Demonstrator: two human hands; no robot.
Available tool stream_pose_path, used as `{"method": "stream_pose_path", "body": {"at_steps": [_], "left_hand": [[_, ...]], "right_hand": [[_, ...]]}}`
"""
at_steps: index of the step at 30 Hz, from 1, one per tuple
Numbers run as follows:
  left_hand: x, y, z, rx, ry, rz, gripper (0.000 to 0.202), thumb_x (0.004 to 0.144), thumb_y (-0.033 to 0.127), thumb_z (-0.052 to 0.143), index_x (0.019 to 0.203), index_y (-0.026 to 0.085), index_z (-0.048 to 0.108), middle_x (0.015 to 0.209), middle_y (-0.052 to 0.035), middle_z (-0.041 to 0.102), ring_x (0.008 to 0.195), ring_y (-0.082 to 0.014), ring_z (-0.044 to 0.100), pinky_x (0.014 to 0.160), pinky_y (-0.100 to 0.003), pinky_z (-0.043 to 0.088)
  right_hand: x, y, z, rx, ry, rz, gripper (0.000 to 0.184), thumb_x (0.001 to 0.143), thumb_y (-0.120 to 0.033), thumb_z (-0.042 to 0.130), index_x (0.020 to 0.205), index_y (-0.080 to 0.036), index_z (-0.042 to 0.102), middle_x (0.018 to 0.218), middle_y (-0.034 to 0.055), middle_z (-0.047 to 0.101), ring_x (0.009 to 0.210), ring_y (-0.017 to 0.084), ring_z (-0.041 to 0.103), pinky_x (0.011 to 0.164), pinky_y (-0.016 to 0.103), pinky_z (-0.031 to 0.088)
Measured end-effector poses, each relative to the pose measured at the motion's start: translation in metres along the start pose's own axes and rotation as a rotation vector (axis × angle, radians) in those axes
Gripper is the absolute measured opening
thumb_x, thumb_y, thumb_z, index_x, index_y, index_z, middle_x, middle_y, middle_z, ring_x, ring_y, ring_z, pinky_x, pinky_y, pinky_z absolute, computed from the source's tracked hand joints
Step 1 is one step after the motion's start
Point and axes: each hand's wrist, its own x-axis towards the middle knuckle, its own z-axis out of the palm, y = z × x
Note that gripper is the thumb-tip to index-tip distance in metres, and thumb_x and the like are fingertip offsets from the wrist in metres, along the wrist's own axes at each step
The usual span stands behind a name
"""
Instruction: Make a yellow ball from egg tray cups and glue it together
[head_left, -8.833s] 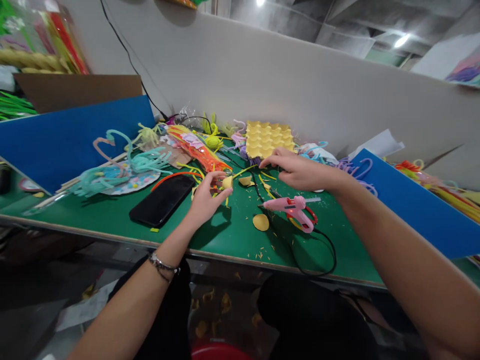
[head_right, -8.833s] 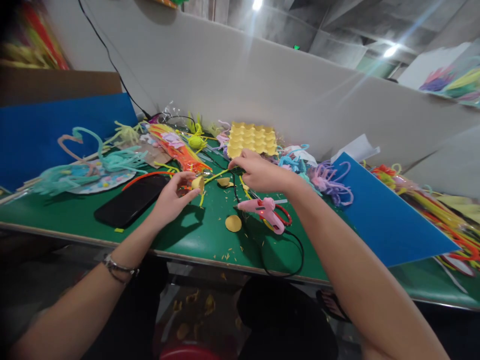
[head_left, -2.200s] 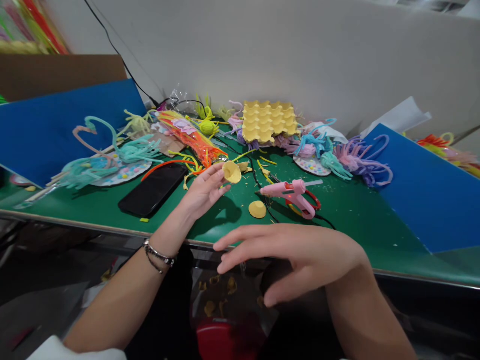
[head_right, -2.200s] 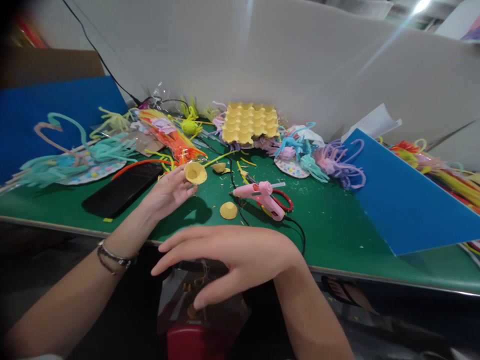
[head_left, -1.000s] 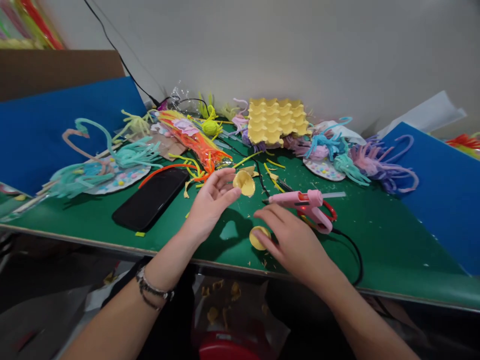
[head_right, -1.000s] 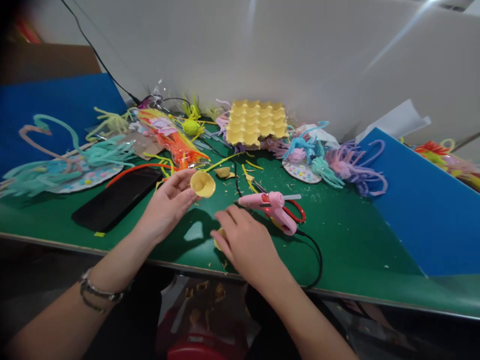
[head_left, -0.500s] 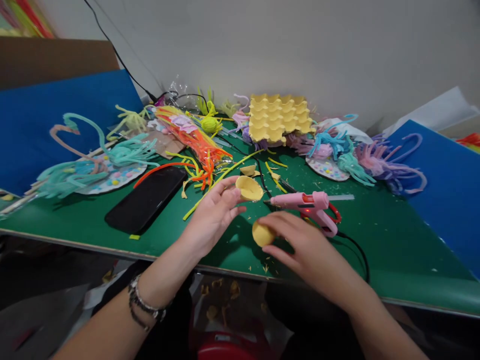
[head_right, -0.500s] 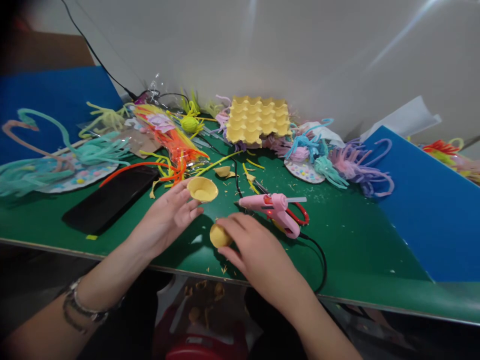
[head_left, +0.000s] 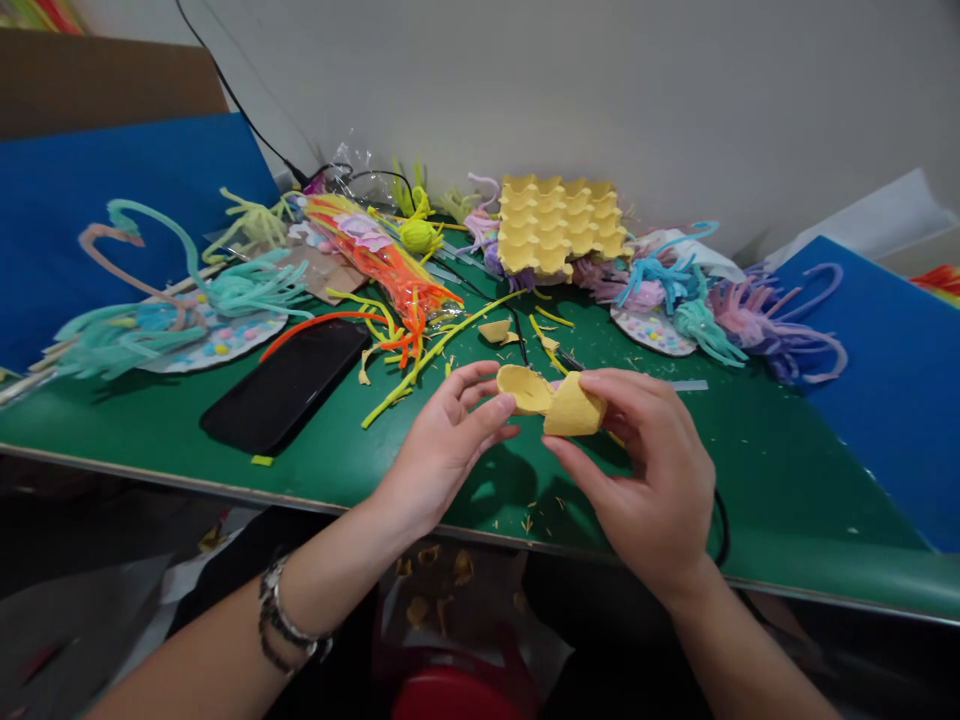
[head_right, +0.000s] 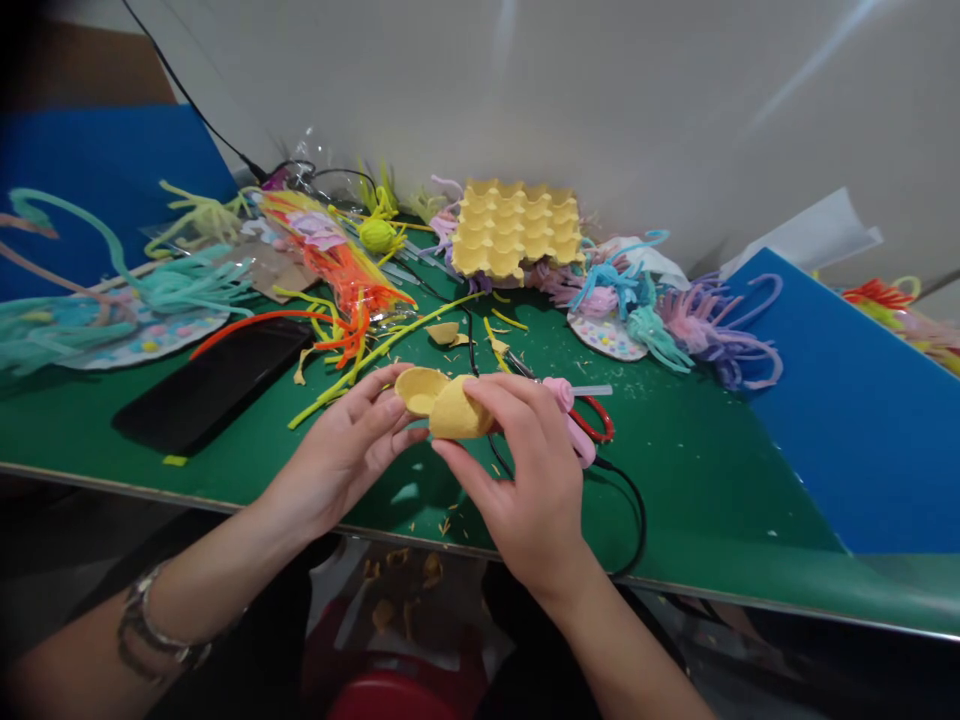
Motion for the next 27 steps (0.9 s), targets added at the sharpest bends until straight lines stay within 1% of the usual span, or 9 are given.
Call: {"method": "stream_pose_path", "body": {"at_steps": [6,11,15,20,27], "left_hand": [[-0.0034,0.0008,0.0028,0.078,-0.04,0.028,0.046,0.059,0.026,0.076,0.096,0.018,0.051,0.089,0.0003,0.059,0.075,-0.0105,0.058,0.065,-0.022,0.048],[-0.0033,0.0,0.0027,0.089,-0.051,0.026,0.047,0.059,0.026,0.076,0.097,0.018,0.049,0.09,0.0009,0.057,0.074,-0.009,0.058,0.068,-0.022,0.048],[-0.0019,-0.0018,0.001,0.116,-0.056,0.045,0.044,0.061,0.024,0.074,0.097,0.018,0.049,0.09,0.0015,0.056,0.074,-0.0079,0.057,0.07,-0.022,0.046],[-0.0014,-0.0024,-0.0003,0.141,-0.082,0.071,0.042,0.063,0.024,0.072,0.097,0.018,0.048,0.091,0.0014,0.054,0.075,-0.0082,0.056,0.07,-0.022,0.046],[-0.0002,-0.0024,-0.0007,0.201,-0.089,0.131,0.042,0.063,0.023,0.071,0.098,0.017,0.048,0.09,0.001,0.053,0.074,-0.0079,0.056,0.066,-0.021,0.046]], "right_hand": [[-0.0016,0.0041,0.0011,0.026,0.092,0.029,0.036,0.074,-0.023,0.066,0.107,-0.026,0.052,0.102,0.0041,0.057,0.097,0.021,0.057,0.078,0.038,0.051],[-0.0051,0.0078,0.0036,0.206,0.097,0.18,0.041,0.072,-0.02,0.067,0.108,-0.026,0.05,0.106,0.0055,0.056,0.097,0.022,0.059,0.075,0.036,0.053],[-0.0041,0.0074,0.0033,0.283,0.12,0.254,0.039,0.071,-0.021,0.068,0.105,-0.026,0.051,0.104,0.0056,0.056,0.093,0.021,0.061,0.076,0.036,0.053],[-0.0019,0.0061,0.0005,0.413,0.061,0.319,0.037,0.073,-0.02,0.066,0.106,-0.025,0.051,0.103,0.0064,0.058,0.088,0.019,0.062,0.075,0.035,0.054],[-0.0011,0.0079,-0.0047,0.41,-0.041,0.325,0.035,0.076,-0.021,0.063,0.109,-0.028,0.055,0.11,0.0047,0.058,0.097,0.019,0.06,0.077,0.032,0.055]]}}
